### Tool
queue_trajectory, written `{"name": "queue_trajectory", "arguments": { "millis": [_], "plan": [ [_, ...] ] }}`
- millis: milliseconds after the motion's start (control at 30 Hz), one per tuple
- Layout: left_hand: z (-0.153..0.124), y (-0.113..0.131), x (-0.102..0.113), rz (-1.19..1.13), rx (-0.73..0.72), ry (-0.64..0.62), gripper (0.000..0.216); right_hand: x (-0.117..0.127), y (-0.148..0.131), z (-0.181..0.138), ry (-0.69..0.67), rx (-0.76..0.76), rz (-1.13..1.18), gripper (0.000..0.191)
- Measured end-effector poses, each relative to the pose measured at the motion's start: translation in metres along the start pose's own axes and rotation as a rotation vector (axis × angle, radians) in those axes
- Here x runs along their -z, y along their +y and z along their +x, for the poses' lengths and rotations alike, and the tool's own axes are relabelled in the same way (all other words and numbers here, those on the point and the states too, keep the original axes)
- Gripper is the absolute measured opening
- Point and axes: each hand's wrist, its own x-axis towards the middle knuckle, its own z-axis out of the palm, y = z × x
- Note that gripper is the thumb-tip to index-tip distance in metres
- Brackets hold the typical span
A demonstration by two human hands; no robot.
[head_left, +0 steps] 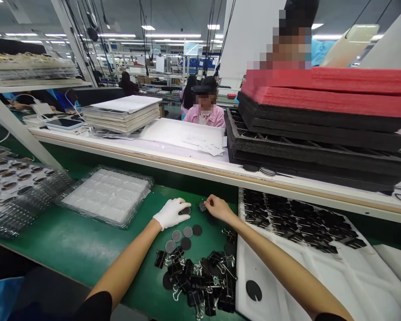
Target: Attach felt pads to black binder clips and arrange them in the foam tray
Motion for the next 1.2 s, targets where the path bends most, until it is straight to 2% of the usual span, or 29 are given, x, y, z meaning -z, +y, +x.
{"name": "queue_trajectory", "arguments": {
  "millis": [100,267,367,467,533,633,733,867,1067,1200],
  "plan": [
    [0.002,0.003,-0.005,0.035,0.073,0.04,0.052,-0.009,-0.014,-0.004,-0.003,0.029,-0.17,0.026],
    [0.003,0.003,-0.01,0.065,0.084,0.05,0.049,-0.018,-0.029,-0.011,-0.01,0.096,-0.357,0.038],
    [0.004,0.003,-0.01,0.08,0.084,0.048,0.048,-0.018,-0.033,-0.011,-0.036,0.117,-0.413,0.042],
    [0.004,0.004,-0.009,0.088,0.085,0.055,0.053,-0.011,-0.038,-0.006,-0.047,0.095,-0.447,0.057],
    [0.004,0.004,-0.008,0.089,0.084,0.059,0.058,-0.005,-0.042,0.001,-0.021,0.067,-0.399,0.066],
    [0.005,0.003,-0.008,0.088,0.078,0.048,0.052,-0.004,-0.05,0.017,0.038,0.035,-0.198,0.061],
    [0.007,0.002,-0.009,0.091,0.073,0.022,0.046,-0.015,-0.053,0.036,0.077,-0.032,-0.08,0.056],
    [0.01,0.002,-0.01,0.134,0.062,-0.014,0.051,-0.038,-0.05,0.053,0.134,-0.097,-0.029,0.054],
    [0.009,0.008,-0.007,0.159,0.039,-0.057,0.049,-0.052,-0.04,0.058,0.187,-0.152,0.02,0.047],
    [0.009,0.012,-0.006,0.102,0.047,-0.012,0.059,-0.053,-0.035,0.053,0.215,-0.175,0.029,0.042]
  ]
}}
